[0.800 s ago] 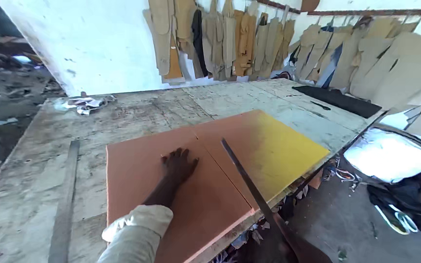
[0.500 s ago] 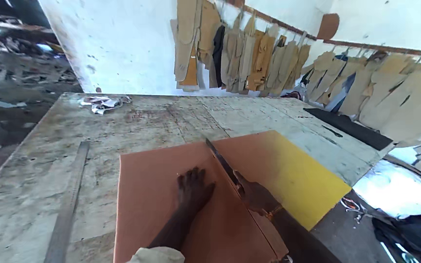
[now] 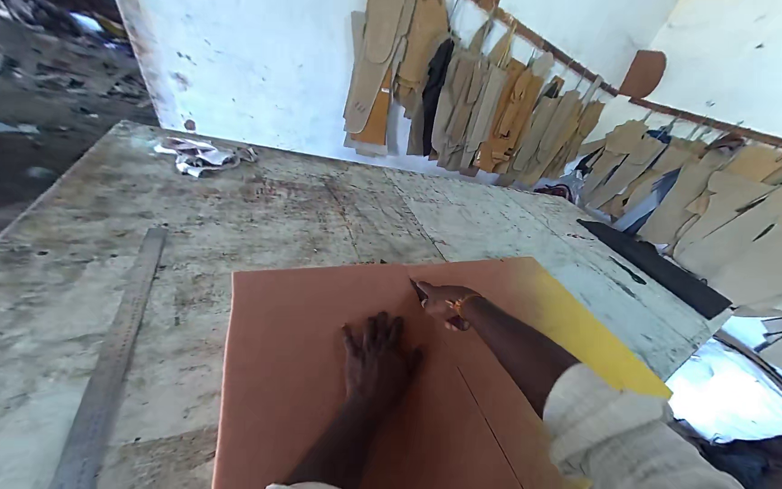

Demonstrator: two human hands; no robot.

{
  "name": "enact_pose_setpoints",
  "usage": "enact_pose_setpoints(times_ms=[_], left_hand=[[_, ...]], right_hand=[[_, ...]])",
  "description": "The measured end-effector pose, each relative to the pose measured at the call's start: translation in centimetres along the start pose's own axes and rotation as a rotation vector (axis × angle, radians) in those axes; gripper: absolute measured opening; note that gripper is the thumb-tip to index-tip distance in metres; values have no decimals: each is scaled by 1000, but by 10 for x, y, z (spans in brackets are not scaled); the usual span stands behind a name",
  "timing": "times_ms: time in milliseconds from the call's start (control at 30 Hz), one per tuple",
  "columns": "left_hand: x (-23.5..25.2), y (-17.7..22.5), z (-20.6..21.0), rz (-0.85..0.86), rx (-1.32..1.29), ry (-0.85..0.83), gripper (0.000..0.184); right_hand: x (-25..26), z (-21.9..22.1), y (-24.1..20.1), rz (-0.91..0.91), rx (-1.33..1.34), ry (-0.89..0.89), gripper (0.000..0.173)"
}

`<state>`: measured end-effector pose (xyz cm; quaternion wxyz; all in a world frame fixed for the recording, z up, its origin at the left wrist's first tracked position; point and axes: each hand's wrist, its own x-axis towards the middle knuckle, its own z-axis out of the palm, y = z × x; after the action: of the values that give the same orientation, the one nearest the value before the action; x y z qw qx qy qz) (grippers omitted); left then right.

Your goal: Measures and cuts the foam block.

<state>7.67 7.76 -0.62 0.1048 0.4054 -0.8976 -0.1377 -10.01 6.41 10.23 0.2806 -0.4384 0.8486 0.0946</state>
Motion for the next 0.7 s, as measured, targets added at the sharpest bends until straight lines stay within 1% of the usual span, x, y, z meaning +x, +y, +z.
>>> enact_pose_setpoints(times_ms=[67,133,167,233,267,367,433,533,633,667,700], left_hand=[[2,2,-1,-12,-3,-9,75],[4,-1,5,0,-2,12,74],[6,-4,9,11,-10,41,72],[12,-8,13,15,-26,54,75],[13,-7,13,13,-27,35,77],[14,-2,5,18,5,-23,81],[10,0,2,21,37,-37,83],[9,2,0,26,54,5,86],[1,7,0,-13,79,43,85],[-3,12,-2,-11,126,60,82],[-9,21,-7,4,175,77,76]], right_hand=[[7,9,-2,-16,-65,-2,74],[7,23,8,-66,-114,-8,76],[2,31,16,-90,-139,-21,78],[-28,48,35,-95,-149,-71,79],[-51,64,51,-86,-115,-97,79],[-145,114,99,-77,59,-179,76],[-206,151,123,-104,74,-201,78],[-294,211,155,-55,128,-182,81],[-367,276,187,-20,202,-110,81],[-392,292,193,-5,210,-110,80],[-419,303,196,3,214,-135,80]])
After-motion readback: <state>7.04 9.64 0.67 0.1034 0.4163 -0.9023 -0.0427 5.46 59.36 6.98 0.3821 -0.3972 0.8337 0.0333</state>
